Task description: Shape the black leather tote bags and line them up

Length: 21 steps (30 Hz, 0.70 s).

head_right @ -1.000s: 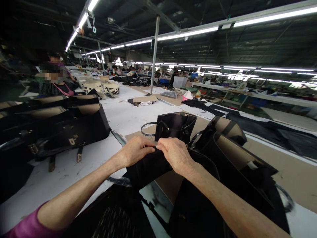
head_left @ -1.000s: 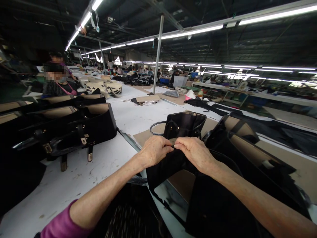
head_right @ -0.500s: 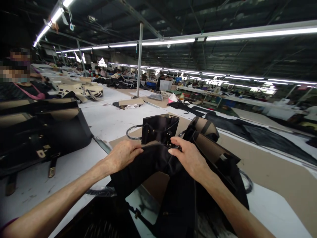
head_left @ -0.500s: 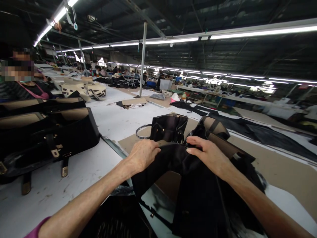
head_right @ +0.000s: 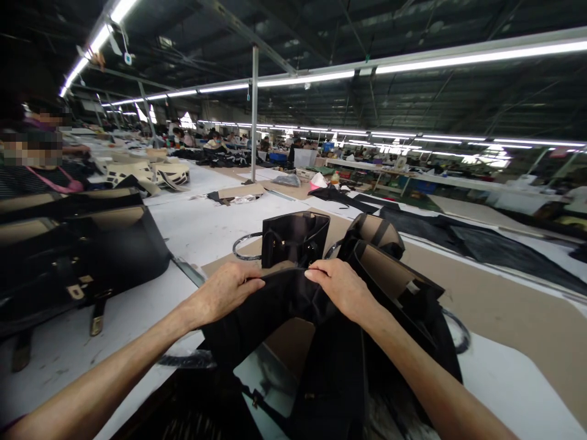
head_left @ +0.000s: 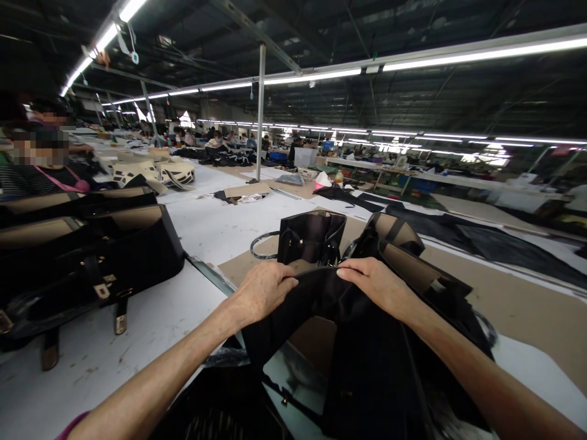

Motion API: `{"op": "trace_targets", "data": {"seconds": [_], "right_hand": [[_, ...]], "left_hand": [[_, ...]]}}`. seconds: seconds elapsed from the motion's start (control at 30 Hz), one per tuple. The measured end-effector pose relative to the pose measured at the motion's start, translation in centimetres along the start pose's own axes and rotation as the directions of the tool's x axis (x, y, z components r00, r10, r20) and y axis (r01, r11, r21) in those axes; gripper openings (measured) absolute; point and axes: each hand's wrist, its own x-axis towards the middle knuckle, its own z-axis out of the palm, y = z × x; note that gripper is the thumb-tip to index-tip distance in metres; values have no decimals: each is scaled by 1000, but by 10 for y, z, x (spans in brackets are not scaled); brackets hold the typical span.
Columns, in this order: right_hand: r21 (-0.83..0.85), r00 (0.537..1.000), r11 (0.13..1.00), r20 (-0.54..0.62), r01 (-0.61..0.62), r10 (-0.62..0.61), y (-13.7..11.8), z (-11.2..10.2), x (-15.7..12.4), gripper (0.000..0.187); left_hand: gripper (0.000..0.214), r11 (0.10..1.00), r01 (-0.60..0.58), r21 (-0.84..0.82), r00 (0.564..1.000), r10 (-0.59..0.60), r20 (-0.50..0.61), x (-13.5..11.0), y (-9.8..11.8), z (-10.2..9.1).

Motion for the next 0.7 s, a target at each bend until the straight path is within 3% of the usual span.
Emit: {"op": "trace_targets", "data": {"seconds": [0.13,0.3,0.57,0.7], "right_hand": [[12,999,1000,37,-4,3,-4,-3,2,34],[-8,999,999,11,48,-48,-9,-1,3,29],[-203,989,970,-32,136,-145,-12,5,10,31],[-222,993,969,-30,108,-117,-12,8,14,30]], "left_hand": [[27,1000,16,-19,1000,-15,13,-1,0,1],[29,1000,9,-21,1000,-9,10,-2,0,0],[27,999,-7,-51,1000,8,22,-2,3,1],[25,997,21,-71,999,-18,47,6,-2,-4]]}}
